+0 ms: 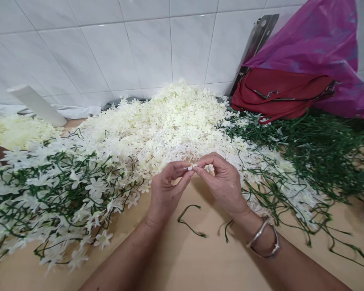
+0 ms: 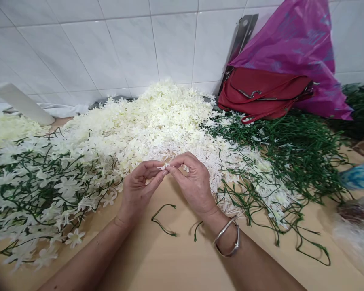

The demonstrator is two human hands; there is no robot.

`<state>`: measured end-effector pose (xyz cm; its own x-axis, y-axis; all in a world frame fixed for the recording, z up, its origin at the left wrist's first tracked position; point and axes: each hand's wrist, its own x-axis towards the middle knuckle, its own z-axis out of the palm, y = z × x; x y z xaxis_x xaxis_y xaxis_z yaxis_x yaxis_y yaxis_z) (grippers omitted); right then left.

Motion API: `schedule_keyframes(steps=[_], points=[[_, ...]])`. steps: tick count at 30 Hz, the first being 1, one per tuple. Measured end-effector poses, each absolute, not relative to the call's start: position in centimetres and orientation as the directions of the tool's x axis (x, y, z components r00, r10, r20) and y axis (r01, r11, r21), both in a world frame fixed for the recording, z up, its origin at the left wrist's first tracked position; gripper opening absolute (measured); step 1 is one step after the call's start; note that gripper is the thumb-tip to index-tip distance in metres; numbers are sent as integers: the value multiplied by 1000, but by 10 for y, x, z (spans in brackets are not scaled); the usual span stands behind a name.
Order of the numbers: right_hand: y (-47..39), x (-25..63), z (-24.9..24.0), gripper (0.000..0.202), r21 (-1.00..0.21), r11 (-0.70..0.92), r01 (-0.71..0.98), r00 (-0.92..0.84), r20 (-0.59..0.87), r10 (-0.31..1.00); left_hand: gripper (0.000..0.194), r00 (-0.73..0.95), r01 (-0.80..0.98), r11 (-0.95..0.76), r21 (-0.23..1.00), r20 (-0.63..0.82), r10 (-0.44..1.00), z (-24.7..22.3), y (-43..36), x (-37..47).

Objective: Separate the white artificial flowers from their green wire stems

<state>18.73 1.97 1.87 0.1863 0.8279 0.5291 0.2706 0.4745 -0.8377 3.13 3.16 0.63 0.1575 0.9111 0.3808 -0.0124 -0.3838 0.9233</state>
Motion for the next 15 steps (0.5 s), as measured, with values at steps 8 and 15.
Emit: schedule_keyframes(steps=[8, 15], points=[[16, 183, 17, 12, -832, 495, 252, 215, 546, 810, 11, 140, -132, -327, 936, 344, 929, 9, 29, 34], [18, 183, 17, 12, -916, 386, 107, 251, 401, 881, 10, 132, -95, -349, 932, 360, 924, 10, 33, 29]])
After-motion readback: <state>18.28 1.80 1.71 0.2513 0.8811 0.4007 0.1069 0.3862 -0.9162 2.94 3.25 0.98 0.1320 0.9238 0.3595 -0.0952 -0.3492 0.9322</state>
